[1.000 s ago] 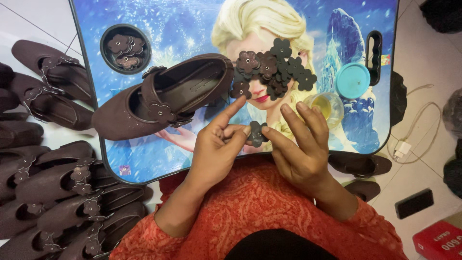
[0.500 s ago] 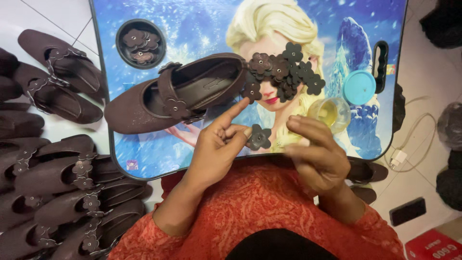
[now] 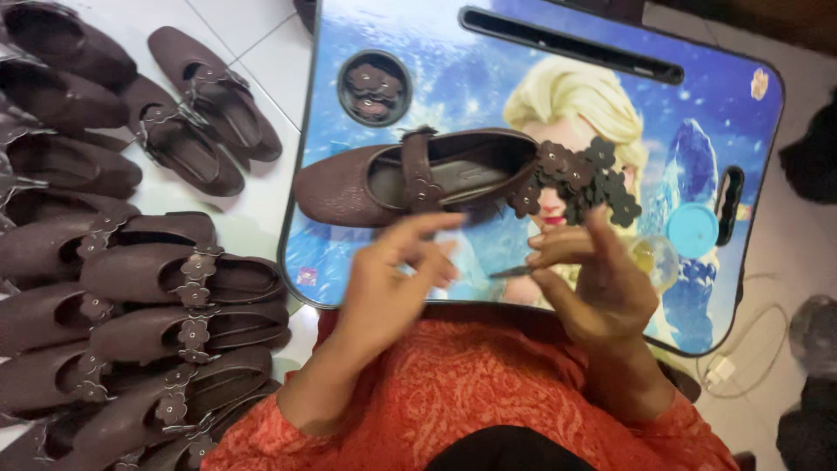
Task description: The person attaches flower-shaped decorations to the straps of brown shoes. They pick up a shoe, place a flower on the strap, and press it into place, repeating this process for multiple shoes.
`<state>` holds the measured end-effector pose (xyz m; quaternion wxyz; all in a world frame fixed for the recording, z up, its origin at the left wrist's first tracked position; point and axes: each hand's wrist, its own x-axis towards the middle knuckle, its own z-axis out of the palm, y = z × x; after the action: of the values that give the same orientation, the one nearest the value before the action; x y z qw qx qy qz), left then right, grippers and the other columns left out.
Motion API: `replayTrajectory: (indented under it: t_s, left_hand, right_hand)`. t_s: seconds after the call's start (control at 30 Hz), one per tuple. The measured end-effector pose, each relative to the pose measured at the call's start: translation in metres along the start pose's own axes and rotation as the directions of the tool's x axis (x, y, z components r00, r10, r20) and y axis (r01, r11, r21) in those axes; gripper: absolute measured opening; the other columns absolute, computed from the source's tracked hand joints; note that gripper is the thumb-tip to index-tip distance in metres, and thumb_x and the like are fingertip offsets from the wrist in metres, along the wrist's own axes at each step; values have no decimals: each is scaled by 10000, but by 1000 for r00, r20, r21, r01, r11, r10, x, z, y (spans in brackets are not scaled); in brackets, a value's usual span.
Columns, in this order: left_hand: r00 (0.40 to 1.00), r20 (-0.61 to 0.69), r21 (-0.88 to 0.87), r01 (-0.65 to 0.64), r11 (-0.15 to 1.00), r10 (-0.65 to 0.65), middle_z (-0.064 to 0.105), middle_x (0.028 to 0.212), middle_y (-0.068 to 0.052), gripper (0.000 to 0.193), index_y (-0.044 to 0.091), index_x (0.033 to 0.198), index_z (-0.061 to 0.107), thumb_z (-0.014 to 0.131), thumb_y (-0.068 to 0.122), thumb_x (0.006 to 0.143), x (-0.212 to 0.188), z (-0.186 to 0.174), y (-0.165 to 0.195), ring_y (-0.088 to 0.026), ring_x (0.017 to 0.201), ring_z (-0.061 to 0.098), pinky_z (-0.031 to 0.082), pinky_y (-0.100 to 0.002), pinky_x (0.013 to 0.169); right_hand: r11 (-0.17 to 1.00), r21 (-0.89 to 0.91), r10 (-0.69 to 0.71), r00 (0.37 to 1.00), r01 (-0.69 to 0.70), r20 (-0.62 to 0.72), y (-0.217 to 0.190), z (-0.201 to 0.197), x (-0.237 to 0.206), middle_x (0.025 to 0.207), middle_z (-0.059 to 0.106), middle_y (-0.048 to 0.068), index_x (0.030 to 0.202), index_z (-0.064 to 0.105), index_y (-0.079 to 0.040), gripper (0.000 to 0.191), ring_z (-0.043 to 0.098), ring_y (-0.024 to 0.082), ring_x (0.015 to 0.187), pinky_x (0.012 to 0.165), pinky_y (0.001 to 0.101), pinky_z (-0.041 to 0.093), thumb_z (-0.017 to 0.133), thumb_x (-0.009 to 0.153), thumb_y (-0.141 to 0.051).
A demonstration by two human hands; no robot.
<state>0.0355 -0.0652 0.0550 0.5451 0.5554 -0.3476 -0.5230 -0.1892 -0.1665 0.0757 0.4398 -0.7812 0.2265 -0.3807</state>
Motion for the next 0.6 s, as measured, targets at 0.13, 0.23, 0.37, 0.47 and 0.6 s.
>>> replayTrajectory:
  t_s: [0.13,0.23,0.37,0.47,0.6]
  left_hand:
    - [876,-420,171,-181,969,238,728,924,-80,263,9,1273,608,646,143,1051,18,-22,11,-122,795,682,585,-292,716]
    - [888,-328,313,-220,924,323,734,926,-71,435,26,1454,501,622,217,1083,42,-36,16,-122,827,701,587,-281,750]
    - [943,-320,281,6,960,88,709,745,-98,575,61,1527,392,583,322,1052,70,-38,16,-141,658,666,538,-295,645]
    - [964,-266,-40,-4,999,-7,680,761,-97,659,89,1596,295,558,337,1045,79,-36,12,-129,656,628,535,-297,617]
    - [982,-186,-155,-50,987,21,683,831,-86,673,100,1627,260,520,355,1061,66,-32,8,-123,690,656,579,-304,639]
  right_hand:
    - [953,206,237,970,-223,-44,-4,7,27,1045,706,126,1648,334,-30,773,703,190,1037,1032,347,555,682,980,143]
    - [888,358,311,950,-288,-7,3,14,53,1008,701,110,1689,329,-21,813,680,154,978,919,297,559,677,972,135]
    - [841,393,378,923,-373,66,9,24,82,993,698,88,1677,317,-29,826,624,104,807,707,241,516,669,940,97]
    - [833,338,434,896,-439,95,8,29,92,983,686,74,1675,307,-27,836,600,84,789,654,214,481,667,929,78]
    - [833,318,419,892,-453,172,5,28,96,969,679,68,1686,279,-32,859,626,98,853,750,227,501,638,916,90]
